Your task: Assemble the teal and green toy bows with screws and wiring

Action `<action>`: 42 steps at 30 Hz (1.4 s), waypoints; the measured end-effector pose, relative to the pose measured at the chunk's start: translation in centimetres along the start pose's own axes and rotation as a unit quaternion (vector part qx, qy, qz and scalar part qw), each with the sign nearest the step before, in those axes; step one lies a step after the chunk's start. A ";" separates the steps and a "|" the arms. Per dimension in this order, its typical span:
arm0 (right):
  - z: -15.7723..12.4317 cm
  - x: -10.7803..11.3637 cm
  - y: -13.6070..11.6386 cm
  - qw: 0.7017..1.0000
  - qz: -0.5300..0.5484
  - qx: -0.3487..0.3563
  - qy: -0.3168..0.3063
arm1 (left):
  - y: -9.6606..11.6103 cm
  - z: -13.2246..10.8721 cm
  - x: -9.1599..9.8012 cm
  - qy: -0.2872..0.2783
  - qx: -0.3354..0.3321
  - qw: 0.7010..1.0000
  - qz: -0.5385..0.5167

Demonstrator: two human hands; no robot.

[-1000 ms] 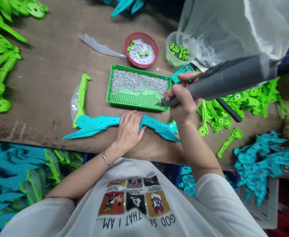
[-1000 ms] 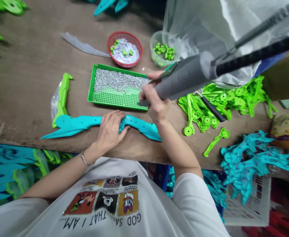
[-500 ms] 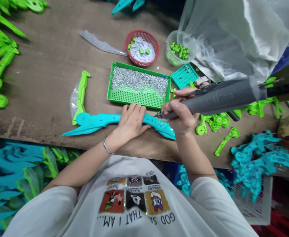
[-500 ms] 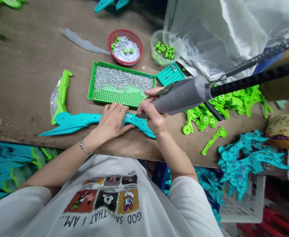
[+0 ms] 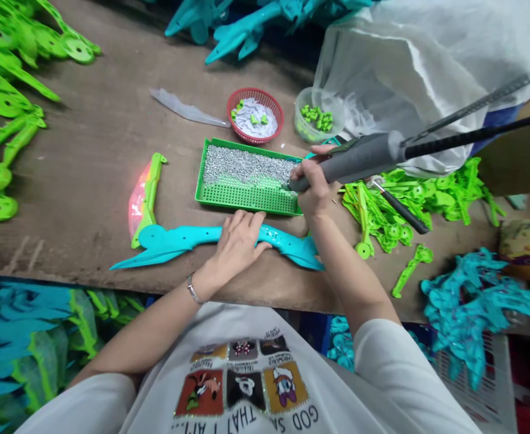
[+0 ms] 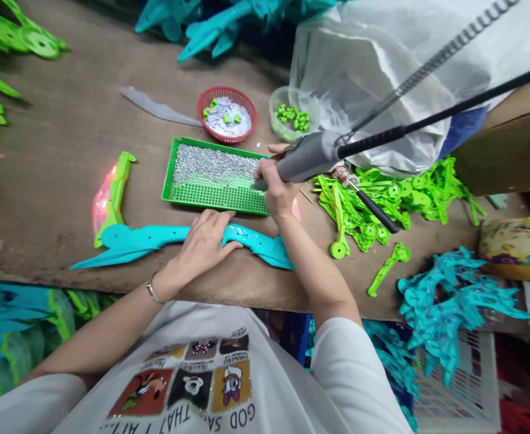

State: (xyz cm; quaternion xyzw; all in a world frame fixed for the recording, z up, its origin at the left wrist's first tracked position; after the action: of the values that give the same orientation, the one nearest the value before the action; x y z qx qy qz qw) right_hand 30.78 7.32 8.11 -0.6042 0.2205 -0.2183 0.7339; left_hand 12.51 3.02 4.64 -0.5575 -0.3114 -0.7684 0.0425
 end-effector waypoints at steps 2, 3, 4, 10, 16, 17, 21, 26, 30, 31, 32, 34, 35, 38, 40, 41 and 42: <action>0.5 -0.4 0.8 1.000 -0.012 -0.003 0.001 | 0.0 -0.1 0.0 0.004 -0.004 1.000 0.001; 0.6 -0.5 1.0 1.000 -0.018 -0.005 0.002 | 0.1 -0.1 0.0 0.006 -0.008 1.000 -0.001; 0.6 -0.6 1.2 1.000 -0.024 -0.007 0.003 | 0.1 -0.1 0.0 0.009 -0.012 1.000 -0.004; 0.6 -0.9 1.4 1.000 -0.010 -0.006 0.012 | 0.1 -0.2 0.0 0.010 -0.018 1.000 -0.005; 0.9 -0.9 1.5 0.999 -0.025 -0.015 0.017 | 0.0 0.1 -0.3 0.013 -0.018 1.000 0.003; 0.9 -0.9 1.5 0.999 -0.028 -0.020 0.014 | -0.1 0.1 -0.3 0.011 -0.018 1.000 0.004; 1.1 -1.2 1.8 0.999 -0.020 -0.037 -0.005 | 0.1 0.0 -0.2 0.026 -0.034 0.999 -0.003; 1.4 -1.4 1.6 1.000 -0.021 -0.020 -0.005 | 0.8 -1.8 0.9 0.099 -0.034 0.994 0.002; 0.2 -0.8 -0.7 0.999 0.037 -0.002 -0.005 | 0.6 -3.6 0.7 0.121 -0.008 0.993 0.016; -0.6 -0.6 -1.5 0.999 0.050 -0.002 -0.010 | 0.5 -3.9 0.5 0.123 -0.007 0.992 0.016; -1.5 -0.5 -2.2 0.998 0.054 -0.008 -0.020 | 0.4 -4.1 0.3 0.124 -0.009 0.992 0.017; -3.6 -0.3 -3.4 0.997 0.040 -0.035 -0.048 | 0.2 -4.3 0.0 0.124 -0.019 0.992 0.020; -4.7 -0.2 -3.8 0.996 0.028 -0.055 -0.064 | 0.1 -4.3 -0.1 0.126 -0.023 0.992 0.022; -7.5 0.0 -3.9 0.989 0.004 -0.110 -0.097 | 0.0 -4.4 -0.3 0.128 -0.034 0.991 0.020; -8.5 -0.1 -3.4 0.986 0.005 -0.127 -0.106 | 0.0 -4.4 -0.4 0.126 -0.034 0.991 0.016; -8.7 -0.2 -3.1 0.985 0.008 -0.132 -0.109 | -0.1 -4.4 -0.4 0.125 -0.033 0.991 0.014; -8.8 -0.3 -2.8 0.985 0.011 -0.134 -0.112 | -0.1 -4.4 -0.4 0.126 -0.031 0.992 0.013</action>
State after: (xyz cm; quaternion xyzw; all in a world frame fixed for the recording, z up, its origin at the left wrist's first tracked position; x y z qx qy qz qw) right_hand 25.21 0.02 9.32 -0.7150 0.1709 -0.1100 0.6689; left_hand 9.00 0.71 3.38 -0.4618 -0.2721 -0.8410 0.0740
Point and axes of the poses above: each hand's wrist, its own z-axis towards the middle knuckle, its own x-axis out of the back of the hand, y = z × x, the point moved 6 cm from there along z, towards the middle knuckle, and after that the axes turned 14 degrees about -x, right-handed, at the moved point
